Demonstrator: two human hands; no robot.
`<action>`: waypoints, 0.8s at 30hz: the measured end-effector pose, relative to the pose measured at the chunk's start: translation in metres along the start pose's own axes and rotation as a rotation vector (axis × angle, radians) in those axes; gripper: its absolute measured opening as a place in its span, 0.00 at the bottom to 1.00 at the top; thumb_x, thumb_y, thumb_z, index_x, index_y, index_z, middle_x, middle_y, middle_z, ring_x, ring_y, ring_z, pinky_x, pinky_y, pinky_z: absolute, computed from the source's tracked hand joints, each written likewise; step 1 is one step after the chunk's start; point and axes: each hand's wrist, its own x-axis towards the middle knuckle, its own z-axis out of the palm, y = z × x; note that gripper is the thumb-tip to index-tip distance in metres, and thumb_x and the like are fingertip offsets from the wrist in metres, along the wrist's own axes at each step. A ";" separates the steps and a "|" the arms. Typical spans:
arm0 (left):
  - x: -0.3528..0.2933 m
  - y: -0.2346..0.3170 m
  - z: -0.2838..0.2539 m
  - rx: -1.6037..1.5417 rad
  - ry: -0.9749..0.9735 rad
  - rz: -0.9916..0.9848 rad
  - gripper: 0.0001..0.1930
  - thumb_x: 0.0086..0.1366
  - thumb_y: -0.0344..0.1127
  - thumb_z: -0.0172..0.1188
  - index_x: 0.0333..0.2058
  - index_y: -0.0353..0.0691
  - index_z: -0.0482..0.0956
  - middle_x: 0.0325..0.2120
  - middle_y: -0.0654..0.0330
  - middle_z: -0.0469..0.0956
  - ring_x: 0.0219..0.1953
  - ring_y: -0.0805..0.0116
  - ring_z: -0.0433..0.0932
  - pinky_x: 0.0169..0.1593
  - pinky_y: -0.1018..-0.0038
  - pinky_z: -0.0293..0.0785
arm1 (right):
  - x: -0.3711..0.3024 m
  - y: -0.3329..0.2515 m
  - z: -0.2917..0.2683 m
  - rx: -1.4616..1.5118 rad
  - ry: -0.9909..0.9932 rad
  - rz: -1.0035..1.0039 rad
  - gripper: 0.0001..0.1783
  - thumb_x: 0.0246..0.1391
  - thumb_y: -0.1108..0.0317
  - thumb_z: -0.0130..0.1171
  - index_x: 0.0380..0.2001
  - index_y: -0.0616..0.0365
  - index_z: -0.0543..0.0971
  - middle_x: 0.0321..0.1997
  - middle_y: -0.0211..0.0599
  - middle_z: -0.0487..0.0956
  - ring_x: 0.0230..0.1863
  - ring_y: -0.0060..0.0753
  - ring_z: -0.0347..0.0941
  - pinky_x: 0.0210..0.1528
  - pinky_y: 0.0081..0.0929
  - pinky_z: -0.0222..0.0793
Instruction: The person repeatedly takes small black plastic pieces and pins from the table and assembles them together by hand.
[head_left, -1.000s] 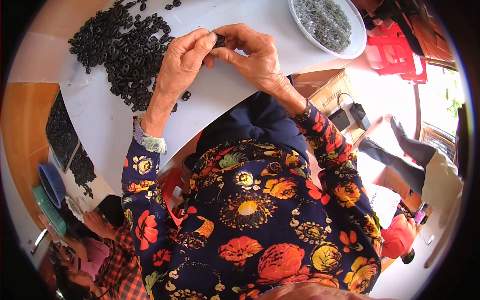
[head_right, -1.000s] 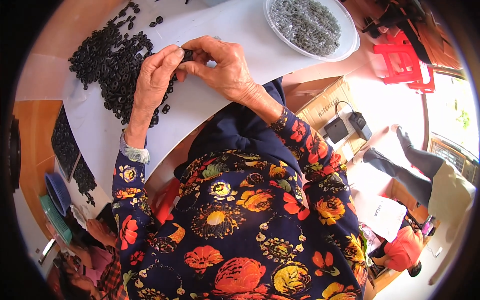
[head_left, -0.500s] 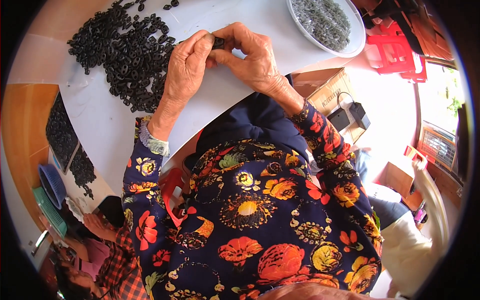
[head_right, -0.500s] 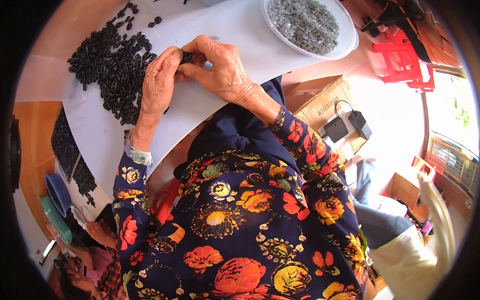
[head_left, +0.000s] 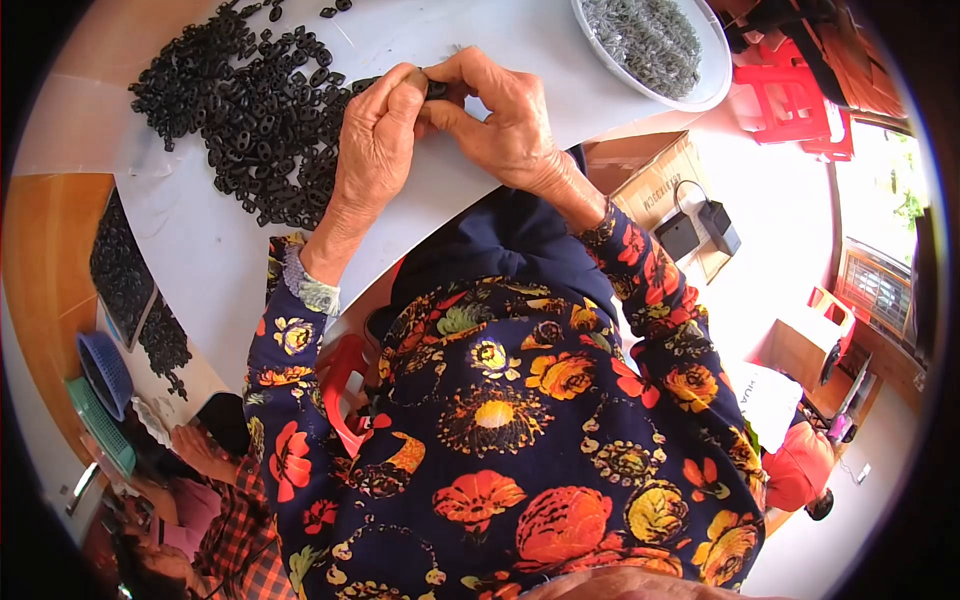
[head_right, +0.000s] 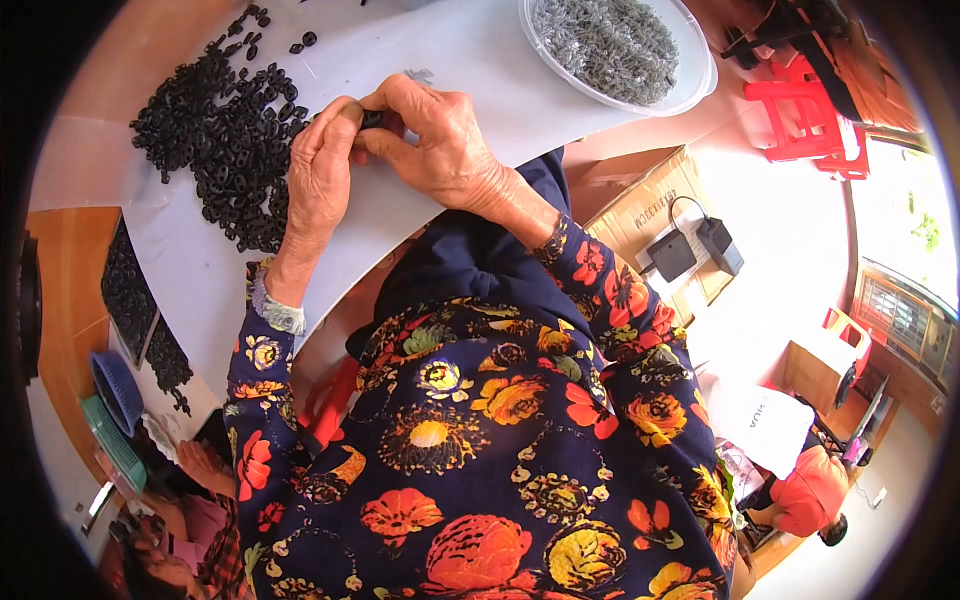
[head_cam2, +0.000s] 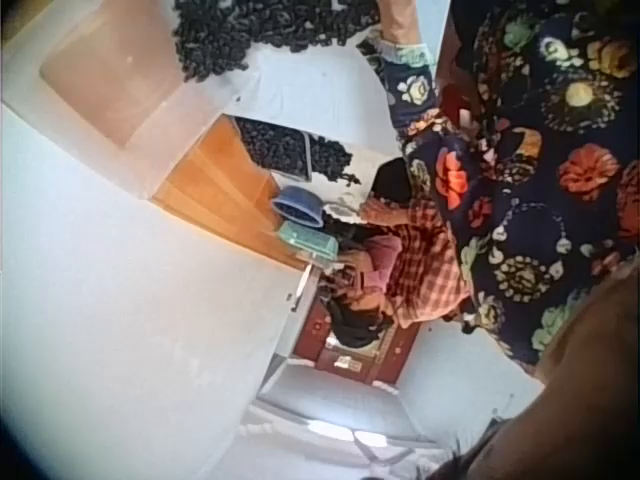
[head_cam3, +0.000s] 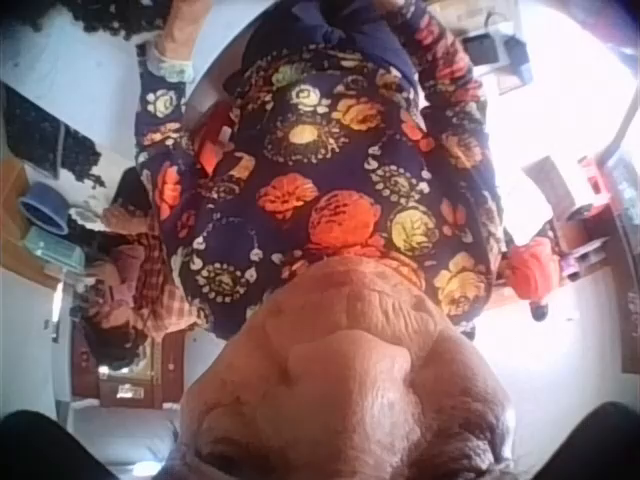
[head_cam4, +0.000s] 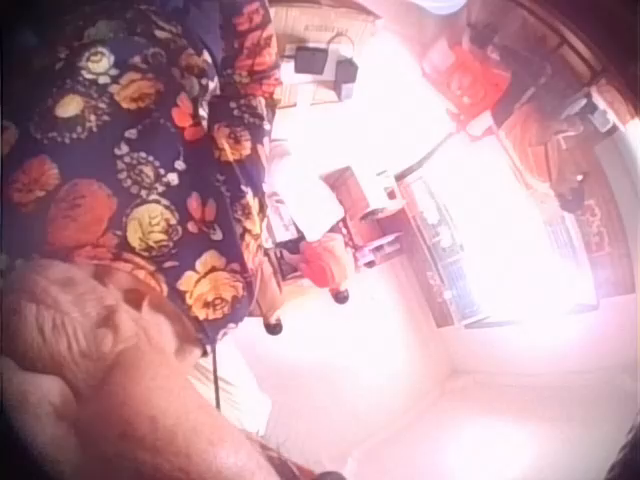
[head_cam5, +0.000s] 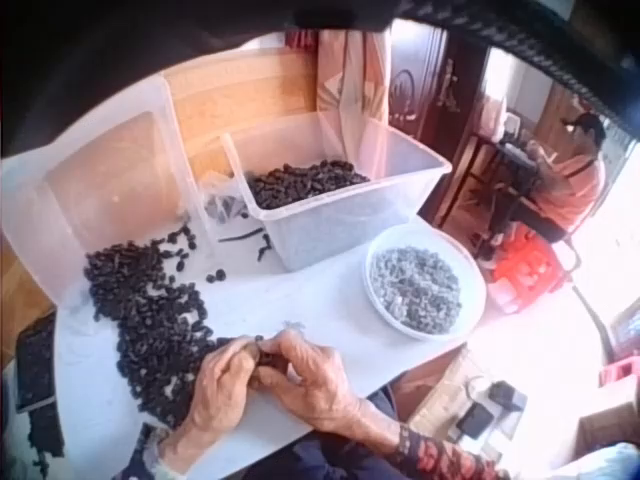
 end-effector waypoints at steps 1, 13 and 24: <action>-0.001 0.000 0.000 0.000 0.002 0.000 0.15 0.69 0.41 0.44 0.27 0.36 0.67 0.18 0.68 0.61 0.22 0.79 0.60 0.27 0.79 0.61 | -0.001 0.000 0.000 0.001 -0.002 -0.001 0.11 0.43 0.74 0.64 0.31 0.62 0.73 0.24 0.40 0.77 0.26 0.34 0.76 0.29 0.26 0.71; 0.001 0.013 -0.002 0.016 0.016 -0.016 0.15 0.68 0.40 0.46 0.26 0.35 0.66 0.16 0.67 0.61 0.21 0.79 0.60 0.26 0.78 0.60 | 0.001 0.006 0.003 0.106 0.028 0.009 0.12 0.42 0.76 0.65 0.32 0.62 0.75 0.23 0.38 0.78 0.24 0.28 0.76 0.28 0.24 0.71; -0.003 -0.003 -0.004 -0.242 -0.018 0.040 0.21 0.70 0.45 0.42 0.22 0.37 0.66 0.16 0.66 0.64 0.23 0.77 0.63 0.31 0.78 0.62 | 0.015 -0.001 -0.006 0.064 0.058 0.054 0.12 0.45 0.71 0.68 0.33 0.61 0.78 0.24 0.34 0.81 0.26 0.21 0.77 0.30 0.20 0.72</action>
